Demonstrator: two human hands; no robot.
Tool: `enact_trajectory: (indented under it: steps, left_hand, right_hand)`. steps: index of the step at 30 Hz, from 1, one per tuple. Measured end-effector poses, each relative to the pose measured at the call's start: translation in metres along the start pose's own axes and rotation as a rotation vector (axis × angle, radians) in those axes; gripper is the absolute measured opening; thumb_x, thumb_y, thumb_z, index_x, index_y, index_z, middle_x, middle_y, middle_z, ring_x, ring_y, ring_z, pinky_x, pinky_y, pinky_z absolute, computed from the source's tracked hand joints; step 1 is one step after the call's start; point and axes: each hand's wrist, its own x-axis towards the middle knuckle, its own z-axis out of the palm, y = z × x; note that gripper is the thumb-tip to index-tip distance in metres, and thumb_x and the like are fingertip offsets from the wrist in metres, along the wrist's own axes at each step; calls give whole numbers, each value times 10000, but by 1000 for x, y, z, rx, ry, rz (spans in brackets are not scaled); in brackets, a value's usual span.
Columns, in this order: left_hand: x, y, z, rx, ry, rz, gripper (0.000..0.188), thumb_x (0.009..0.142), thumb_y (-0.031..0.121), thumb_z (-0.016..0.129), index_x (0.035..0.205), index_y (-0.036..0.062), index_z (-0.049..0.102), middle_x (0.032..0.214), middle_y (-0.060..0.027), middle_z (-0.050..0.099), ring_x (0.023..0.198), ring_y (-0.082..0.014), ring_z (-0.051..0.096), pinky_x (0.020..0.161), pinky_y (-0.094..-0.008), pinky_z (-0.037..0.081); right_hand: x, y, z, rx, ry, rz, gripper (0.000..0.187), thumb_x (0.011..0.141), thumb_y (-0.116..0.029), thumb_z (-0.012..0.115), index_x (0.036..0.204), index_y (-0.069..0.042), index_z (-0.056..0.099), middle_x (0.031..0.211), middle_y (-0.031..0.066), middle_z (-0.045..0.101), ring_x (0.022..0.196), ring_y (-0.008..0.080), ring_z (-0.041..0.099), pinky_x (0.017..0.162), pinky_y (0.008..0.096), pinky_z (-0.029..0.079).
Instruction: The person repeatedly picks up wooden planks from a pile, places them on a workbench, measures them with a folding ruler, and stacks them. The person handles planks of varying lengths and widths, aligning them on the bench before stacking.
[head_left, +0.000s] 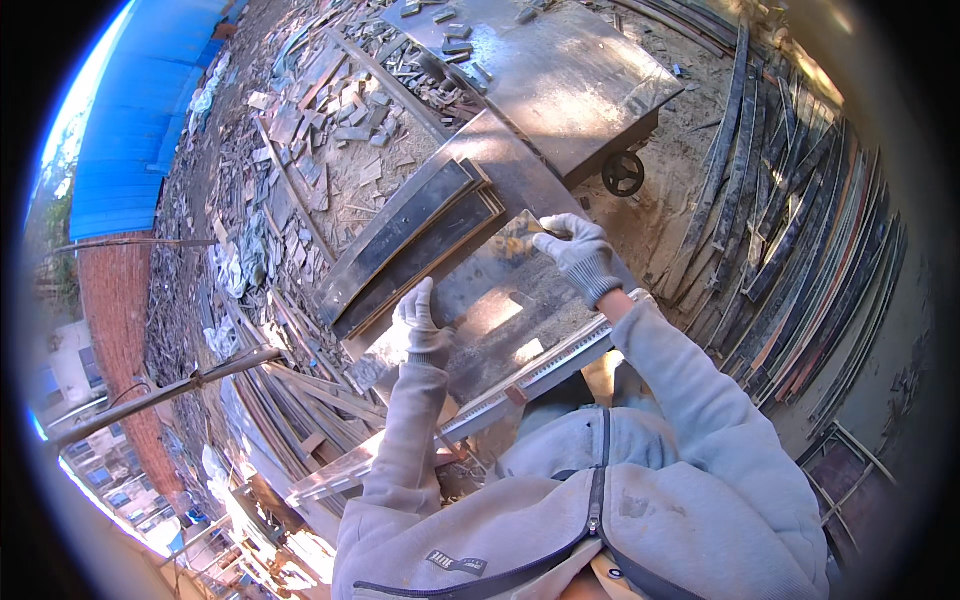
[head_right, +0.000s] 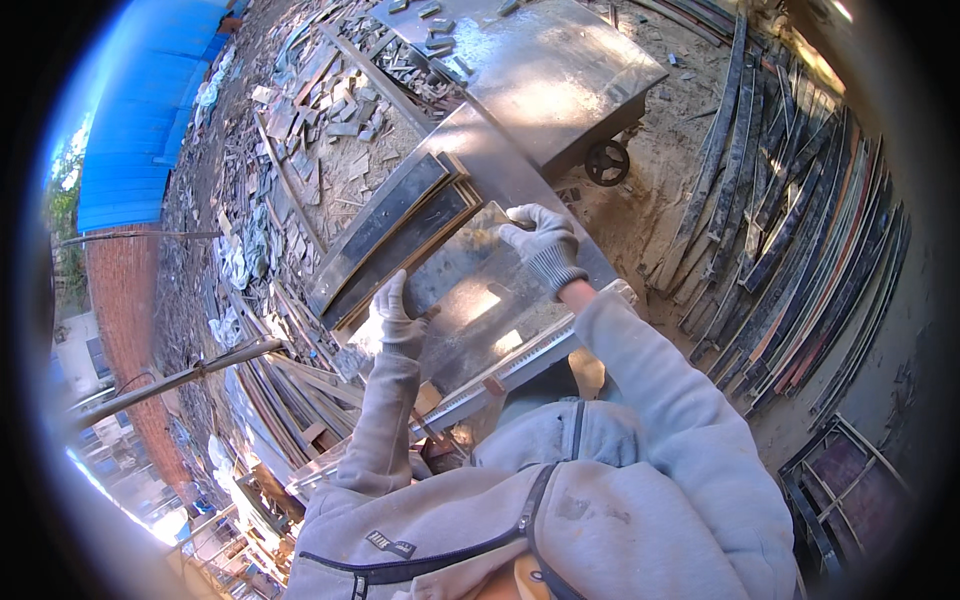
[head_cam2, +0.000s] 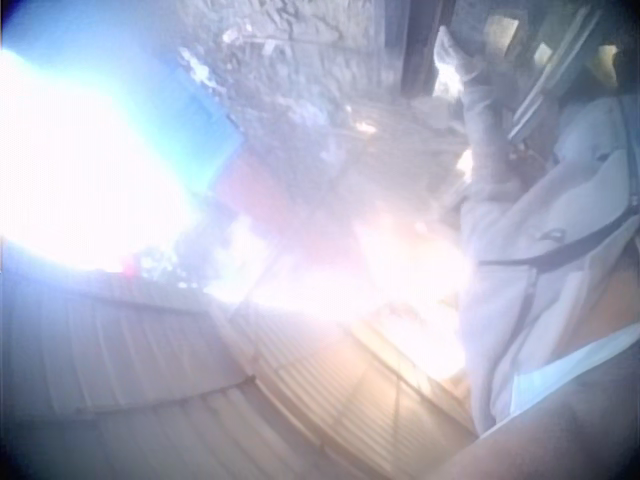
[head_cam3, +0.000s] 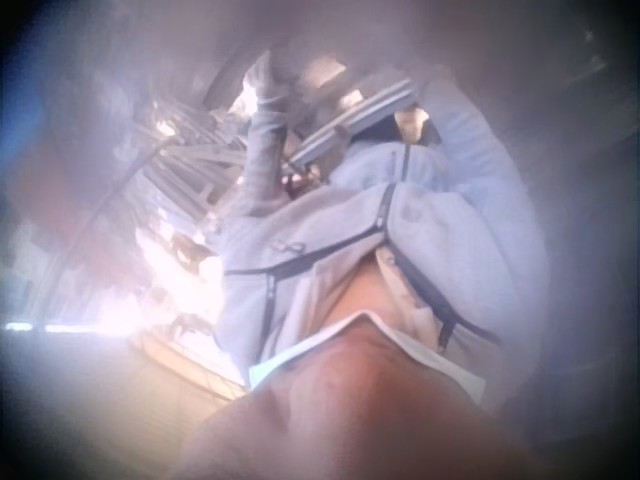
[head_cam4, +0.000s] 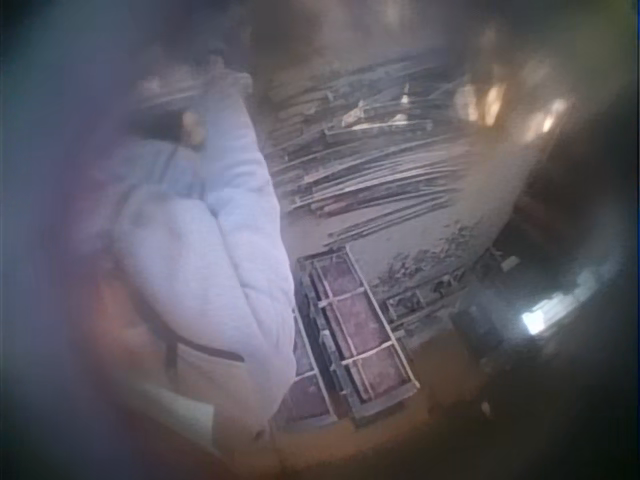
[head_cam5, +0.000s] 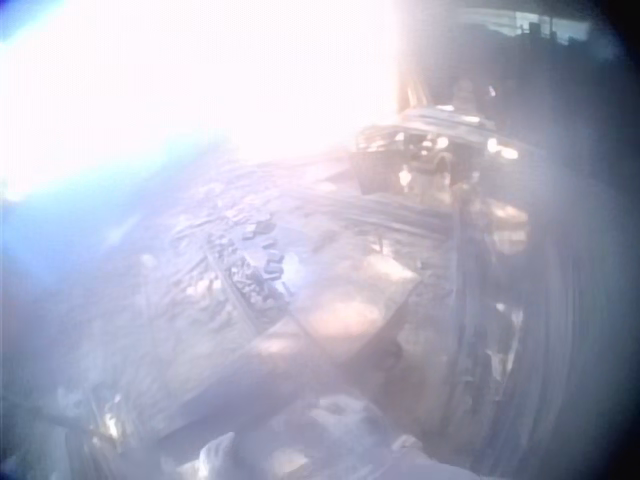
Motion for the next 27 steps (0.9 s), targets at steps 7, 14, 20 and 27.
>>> enact_trajectory:
  steps: [7, 14, 20, 27]
  left_hand:
    - [48, -60, 33, 456, -114, -108, 1106, 674, 448, 966, 1607, 126, 468, 1605, -117, 522, 1497, -351, 465, 1278, -482, 329]
    - [48, -63, 49, 409, -256, -126, 986, 752, 284, 889, 1613, 100, 447, 1551, -124, 534, 1415, -342, 516, 1202, -491, 407]
    - [50, -59, 30, 396, -226, -74, 951, 772, 223, 836, 1625, 87, 437, 1449, -114, 574, 1322, -352, 549, 1115, -475, 468]
    - [63, -50, 30, 516, -384, -193, 882, 770, 98, 674, 1622, 78, 447, 1412, -114, 568, 1282, -340, 547, 1093, -454, 452]
  right_hand:
    - [81, 45, 66, -324, 56, -162, 282, 952, -189, 801, 1180, -25, 778, 1115, 127, 819, 1007, 218, 772, 934, 363, 594]
    - [68, 65, 41, -365, 11, -49, 410, 938, -254, 804, 1291, -57, 733, 1141, 137, 799, 1024, 223, 759, 930, 358, 594]
    - [74, 42, 75, -573, -5, -127, 374, 948, -313, 744, 1251, -94, 743, 1167, 187, 777, 1096, 367, 738, 983, 457, 577]
    - [77, 35, 84, -731, -29, -62, 492, 976, -319, 633, 1416, -99, 646, 1265, 245, 732, 1179, 428, 697, 1045, 509, 551]
